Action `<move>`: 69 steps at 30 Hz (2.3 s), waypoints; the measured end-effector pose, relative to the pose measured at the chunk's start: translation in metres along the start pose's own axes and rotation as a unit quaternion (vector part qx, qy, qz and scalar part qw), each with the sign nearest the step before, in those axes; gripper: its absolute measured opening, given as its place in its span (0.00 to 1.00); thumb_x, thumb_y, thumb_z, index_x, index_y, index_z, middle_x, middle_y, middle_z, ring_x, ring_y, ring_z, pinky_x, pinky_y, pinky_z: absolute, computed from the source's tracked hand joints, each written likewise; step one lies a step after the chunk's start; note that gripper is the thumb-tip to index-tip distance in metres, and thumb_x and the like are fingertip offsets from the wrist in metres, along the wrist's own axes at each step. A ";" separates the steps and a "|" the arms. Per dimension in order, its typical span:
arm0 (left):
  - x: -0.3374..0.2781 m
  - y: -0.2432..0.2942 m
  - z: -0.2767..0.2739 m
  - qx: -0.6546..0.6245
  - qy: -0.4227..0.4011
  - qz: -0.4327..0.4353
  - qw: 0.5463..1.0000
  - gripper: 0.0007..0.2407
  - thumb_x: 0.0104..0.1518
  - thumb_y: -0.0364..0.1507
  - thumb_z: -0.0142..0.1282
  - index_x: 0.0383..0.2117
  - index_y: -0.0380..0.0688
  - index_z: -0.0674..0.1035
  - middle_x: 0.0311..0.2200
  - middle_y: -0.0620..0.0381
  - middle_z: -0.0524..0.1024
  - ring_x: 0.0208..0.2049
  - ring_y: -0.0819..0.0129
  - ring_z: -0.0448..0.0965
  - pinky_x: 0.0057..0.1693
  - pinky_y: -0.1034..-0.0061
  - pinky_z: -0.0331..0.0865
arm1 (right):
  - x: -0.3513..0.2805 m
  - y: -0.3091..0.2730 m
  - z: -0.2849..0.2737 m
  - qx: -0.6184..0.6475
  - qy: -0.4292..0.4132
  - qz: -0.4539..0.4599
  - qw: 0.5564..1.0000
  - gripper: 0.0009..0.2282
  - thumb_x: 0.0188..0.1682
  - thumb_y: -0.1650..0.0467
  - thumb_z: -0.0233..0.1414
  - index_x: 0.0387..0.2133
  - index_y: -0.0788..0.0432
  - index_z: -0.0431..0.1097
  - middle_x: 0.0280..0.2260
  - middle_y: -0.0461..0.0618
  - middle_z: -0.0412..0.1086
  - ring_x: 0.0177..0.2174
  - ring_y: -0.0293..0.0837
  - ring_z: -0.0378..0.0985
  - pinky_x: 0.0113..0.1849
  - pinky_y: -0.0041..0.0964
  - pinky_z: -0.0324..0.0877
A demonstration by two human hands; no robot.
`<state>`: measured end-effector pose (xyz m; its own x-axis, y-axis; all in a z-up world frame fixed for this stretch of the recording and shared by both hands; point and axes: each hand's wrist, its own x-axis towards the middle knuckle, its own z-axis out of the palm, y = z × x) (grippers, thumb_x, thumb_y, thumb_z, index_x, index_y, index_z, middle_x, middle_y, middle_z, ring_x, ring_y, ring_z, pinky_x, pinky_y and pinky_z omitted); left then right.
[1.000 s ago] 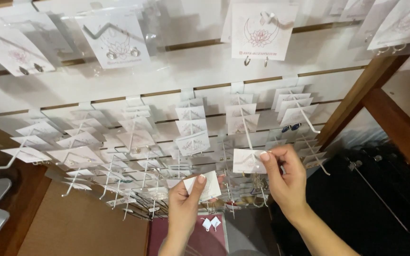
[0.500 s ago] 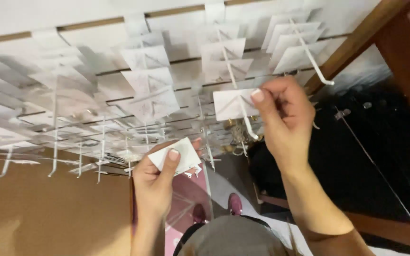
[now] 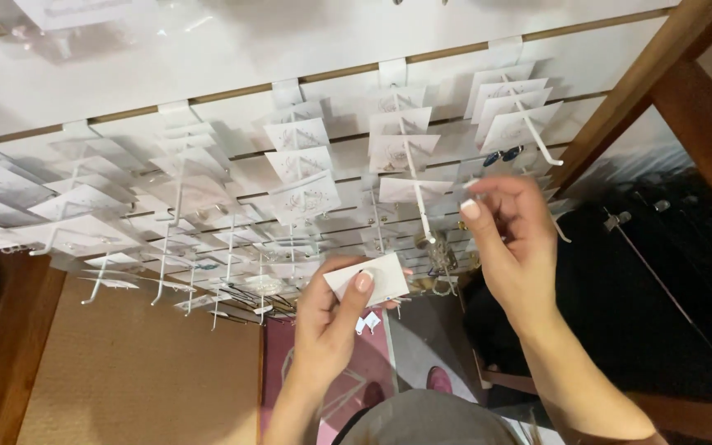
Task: Organizing and inspecting earring cards on a display rack in a store.
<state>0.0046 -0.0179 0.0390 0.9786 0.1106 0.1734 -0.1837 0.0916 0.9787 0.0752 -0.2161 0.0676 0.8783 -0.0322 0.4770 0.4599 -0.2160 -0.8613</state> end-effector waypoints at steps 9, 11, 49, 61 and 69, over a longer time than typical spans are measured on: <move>0.007 0.025 0.024 0.154 -0.070 0.182 0.969 0.16 0.69 0.38 0.39 0.40 0.38 0.76 0.32 0.58 0.76 0.32 0.68 0.74 0.41 0.74 0.66 | -0.031 0.001 -0.013 0.025 -0.073 -0.065 0.995 0.10 0.55 0.64 0.49 0.38 0.58 0.72 0.24 0.40 0.64 0.24 0.33 0.64 0.29 0.26 0.61; 0.010 0.030 0.031 0.174 -0.072 0.205 0.960 0.15 0.69 0.37 0.39 0.39 0.38 0.75 0.32 0.56 0.76 0.32 0.66 0.75 0.39 0.73 0.67 | -0.031 -0.001 -0.010 0.012 -0.078 -0.061 0.995 0.08 0.54 0.65 0.52 0.34 0.58 0.72 0.24 0.40 0.65 0.23 0.33 0.63 0.28 0.26 0.59; 0.055 0.033 0.050 0.151 0.003 0.213 0.965 0.13 0.69 0.34 0.48 0.28 0.42 0.78 0.18 0.53 0.69 0.22 0.63 0.71 0.34 0.72 0.69 | 0.001 0.015 0.019 0.028 0.064 -0.055 0.996 0.09 0.54 0.73 0.57 0.24 0.62 0.72 0.13 0.48 0.60 0.19 0.36 0.57 0.26 0.31 0.61; 0.060 0.012 0.039 0.171 0.074 0.239 0.953 0.05 0.62 0.29 0.60 0.34 0.40 0.81 0.28 0.51 0.79 0.28 0.60 0.77 0.36 0.72 0.73 | 0.019 0.017 0.016 0.040 0.066 -0.039 0.996 0.08 0.62 0.70 0.43 0.40 0.58 0.72 0.24 0.47 0.68 0.26 0.36 0.63 0.35 0.32 0.66; 0.064 0.011 0.040 0.213 0.080 0.216 0.950 0.08 0.61 0.32 0.61 0.35 0.40 0.82 0.25 0.48 0.78 0.25 0.58 0.77 0.32 0.71 0.72 | 0.033 0.046 0.021 -0.030 0.012 -0.004 0.999 0.07 0.57 0.71 0.52 0.41 0.55 0.79 0.21 0.53 0.73 0.24 0.40 0.70 0.32 0.39 0.71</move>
<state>0.0690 -0.0489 0.0650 0.7875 0.1986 0.5834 -0.4781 -0.4004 0.7817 0.1276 -0.2067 0.0402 0.8714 -0.0533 0.4876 0.4566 -0.2753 -0.8460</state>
